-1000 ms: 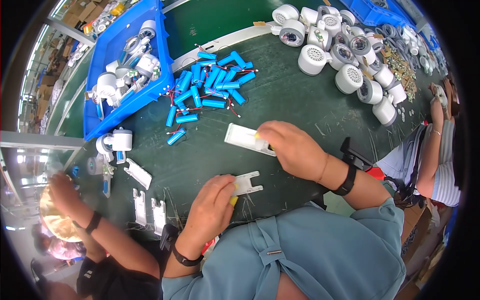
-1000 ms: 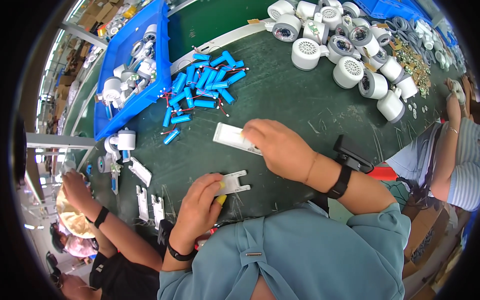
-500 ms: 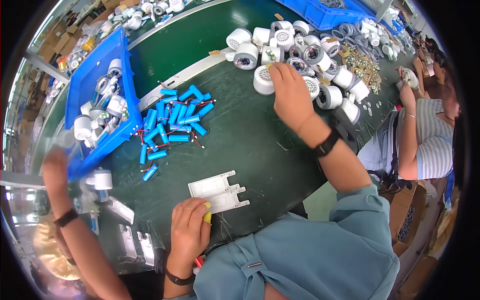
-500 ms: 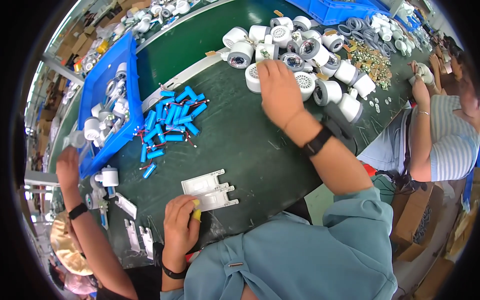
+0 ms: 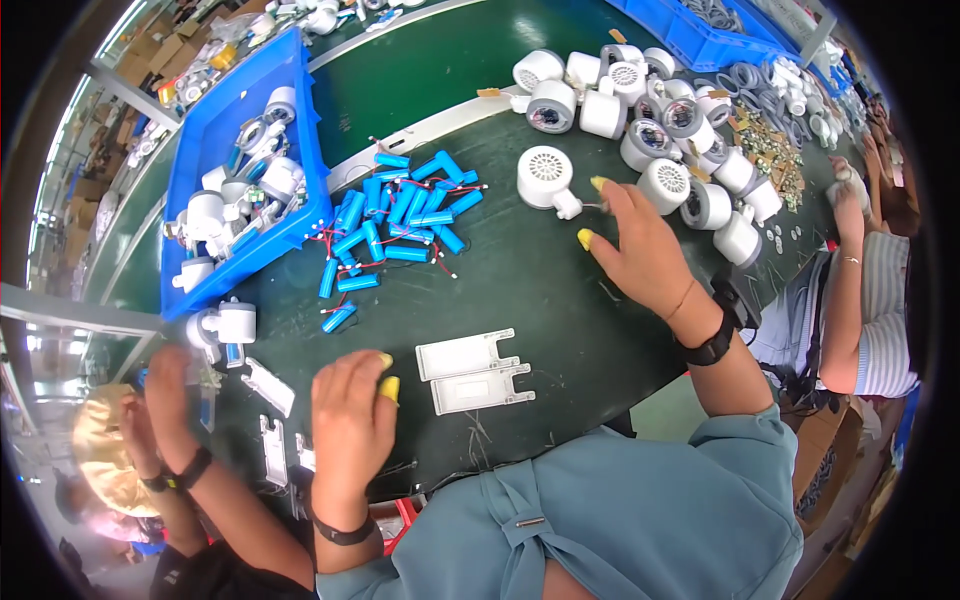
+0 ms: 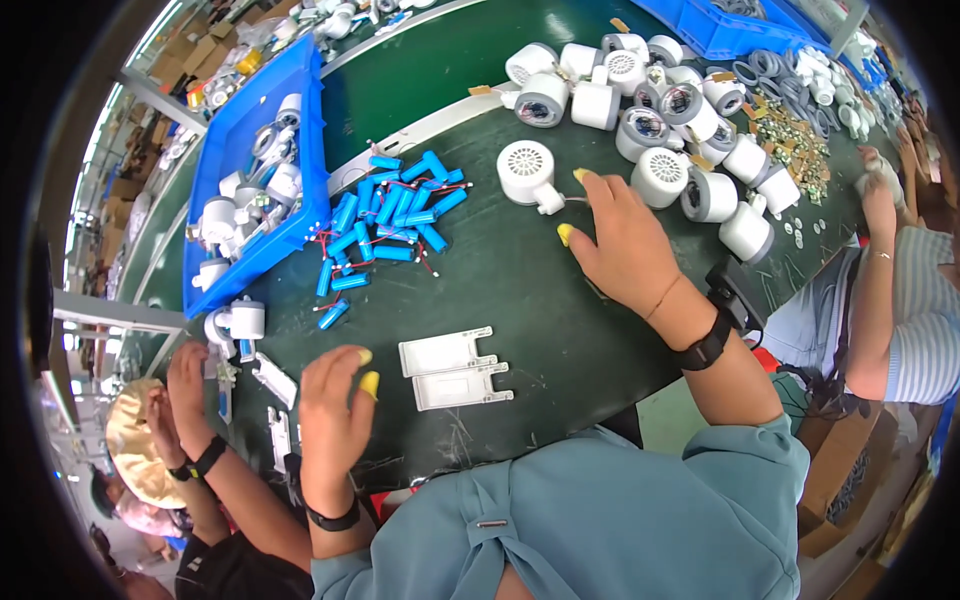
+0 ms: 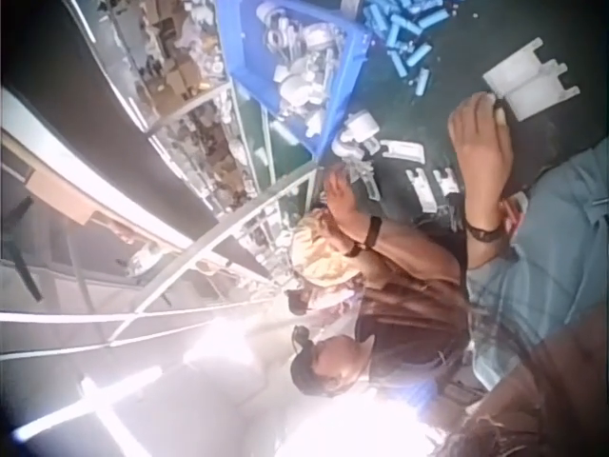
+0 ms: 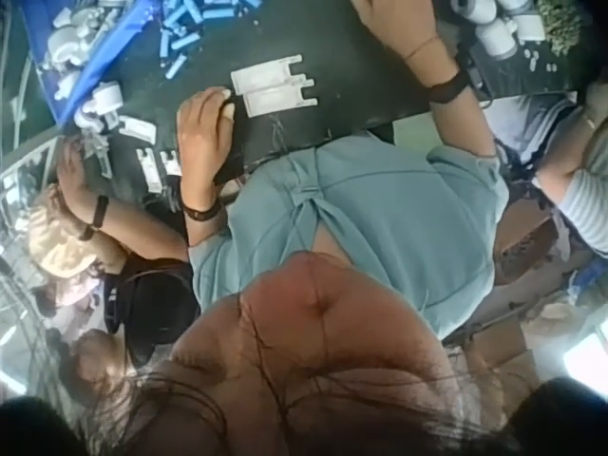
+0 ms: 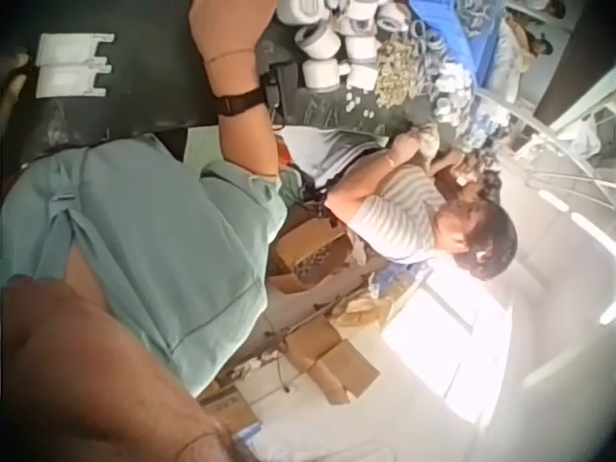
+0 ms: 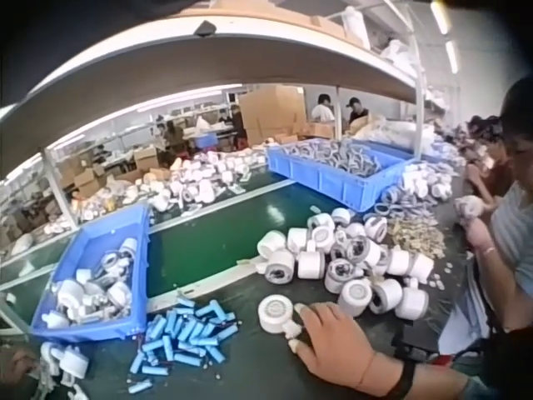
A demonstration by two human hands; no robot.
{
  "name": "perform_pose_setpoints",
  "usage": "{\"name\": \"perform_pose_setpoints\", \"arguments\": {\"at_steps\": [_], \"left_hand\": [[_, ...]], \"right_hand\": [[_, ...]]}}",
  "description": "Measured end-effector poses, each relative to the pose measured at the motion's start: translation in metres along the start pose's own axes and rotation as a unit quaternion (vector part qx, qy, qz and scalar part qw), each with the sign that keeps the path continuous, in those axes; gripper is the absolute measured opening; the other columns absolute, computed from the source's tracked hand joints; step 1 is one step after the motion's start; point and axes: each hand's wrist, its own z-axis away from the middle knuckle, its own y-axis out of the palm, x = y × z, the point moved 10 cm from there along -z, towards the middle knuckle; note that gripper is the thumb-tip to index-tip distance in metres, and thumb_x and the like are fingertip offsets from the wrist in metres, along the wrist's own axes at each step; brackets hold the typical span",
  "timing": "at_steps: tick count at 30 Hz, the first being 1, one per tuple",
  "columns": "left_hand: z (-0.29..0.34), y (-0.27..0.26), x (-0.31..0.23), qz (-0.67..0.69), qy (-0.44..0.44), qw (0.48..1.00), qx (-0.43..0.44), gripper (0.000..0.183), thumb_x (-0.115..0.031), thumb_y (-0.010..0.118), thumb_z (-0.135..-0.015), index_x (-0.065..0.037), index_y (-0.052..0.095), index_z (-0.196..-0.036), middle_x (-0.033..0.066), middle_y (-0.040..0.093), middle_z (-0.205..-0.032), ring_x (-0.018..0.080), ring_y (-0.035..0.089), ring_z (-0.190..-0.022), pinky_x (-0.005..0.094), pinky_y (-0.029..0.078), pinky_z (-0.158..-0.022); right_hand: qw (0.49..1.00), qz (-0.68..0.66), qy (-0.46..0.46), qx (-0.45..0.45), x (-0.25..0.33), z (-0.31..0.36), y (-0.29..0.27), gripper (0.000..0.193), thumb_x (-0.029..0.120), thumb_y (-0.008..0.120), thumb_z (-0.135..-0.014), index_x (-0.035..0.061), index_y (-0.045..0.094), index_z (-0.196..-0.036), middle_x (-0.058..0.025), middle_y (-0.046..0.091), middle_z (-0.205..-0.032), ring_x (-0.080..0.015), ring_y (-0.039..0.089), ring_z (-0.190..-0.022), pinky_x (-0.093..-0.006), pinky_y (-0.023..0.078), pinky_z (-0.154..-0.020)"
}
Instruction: The person connects a circuit board to a light housing by hand, places a battery into a plastic cover, and then presses the cover onto the housing, repeating the process for multiple units.
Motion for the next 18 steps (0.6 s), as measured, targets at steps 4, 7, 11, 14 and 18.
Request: {"name": "perform_pose_setpoints", "arguments": {"at_steps": [4, 7, 11, 14, 18], "left_hand": [[-0.001, -0.019, 0.027, -0.06, -0.082, 0.994, -0.03, 0.032, 0.001, 0.063, -0.081, -0.001, 0.061, -0.113, 0.0203, 0.064, -0.114, 0.0398, 0.06, -0.106, 0.0441, 0.046, -0.093], [-0.001, -0.014, 0.047, -0.049, -0.101, 0.993, -0.025, 0.031, 0.004, 0.061, -0.082, 0.003, 0.06, -0.113, 0.0226, 0.063, -0.114, 0.0414, 0.06, -0.106, 0.0416, 0.048, -0.093], [0.004, -0.01, 0.063, -0.022, -0.123, 0.992, -0.011, 0.029, -0.001, 0.061, -0.086, 0.001, 0.061, -0.114, 0.0216, 0.062, -0.117, 0.0421, 0.059, -0.105, 0.0452, 0.047, -0.093], [0.015, -0.017, 0.068, -0.037, -0.133, 0.99, -0.02, 0.028, 0.0, 0.06, -0.085, 0.001, 0.061, -0.113, 0.0214, 0.063, -0.114, 0.0413, 0.06, -0.104, 0.0445, 0.048, -0.09], [0.018, -0.014, 0.087, -0.03, -0.141, 0.989, -0.036, 0.031, 0.003, 0.06, -0.082, 0.001, 0.062, -0.112, 0.0194, 0.065, -0.102, 0.0344, 0.065, -0.093, 0.0375, 0.051, -0.082]], "right_hand": [[0.981, -0.175, 0.046, 0.064, -0.026, 0.0, 0.011, 0.058, -0.002, 0.066, -0.08, 0.0034, 0.05, -0.136, -0.0087, 0.059, -0.119, -0.016, 0.057, -0.097, -0.0259, 0.048, -0.076], [0.967, -0.215, 0.099, 0.094, -0.049, 0.007, 0.015, 0.06, -0.003, 0.065, -0.082, 0.0034, 0.048, -0.139, -0.0084, 0.06, -0.118, -0.0146, 0.057, -0.095, -0.0247, 0.048, -0.077], [0.94, -0.285, 0.145, 0.118, -0.066, 0.01, 0.026, 0.058, -0.004, 0.061, -0.085, 0.002, 0.046, -0.14, -0.0082, 0.061, -0.115, -0.013, 0.056, -0.09, -0.0258, 0.049, -0.079], [0.975, -0.189, 0.077, 0.091, -0.058, -0.002, 0.024, 0.043, 0.002, 0.062, -0.088, 0.0019, 0.056, -0.13, -0.0106, 0.06, -0.102, -0.0186, 0.057, -0.085, -0.0296, 0.048, -0.075], [0.991, -0.115, -0.011, 0.072, -0.037, -0.008, 0.017, 0.016, 0.008, 0.065, -0.089, 0.0013, 0.063, -0.103, -0.0089, 0.055, -0.089, -0.0175, 0.056, -0.074, -0.0297, 0.045, -0.065]]}}
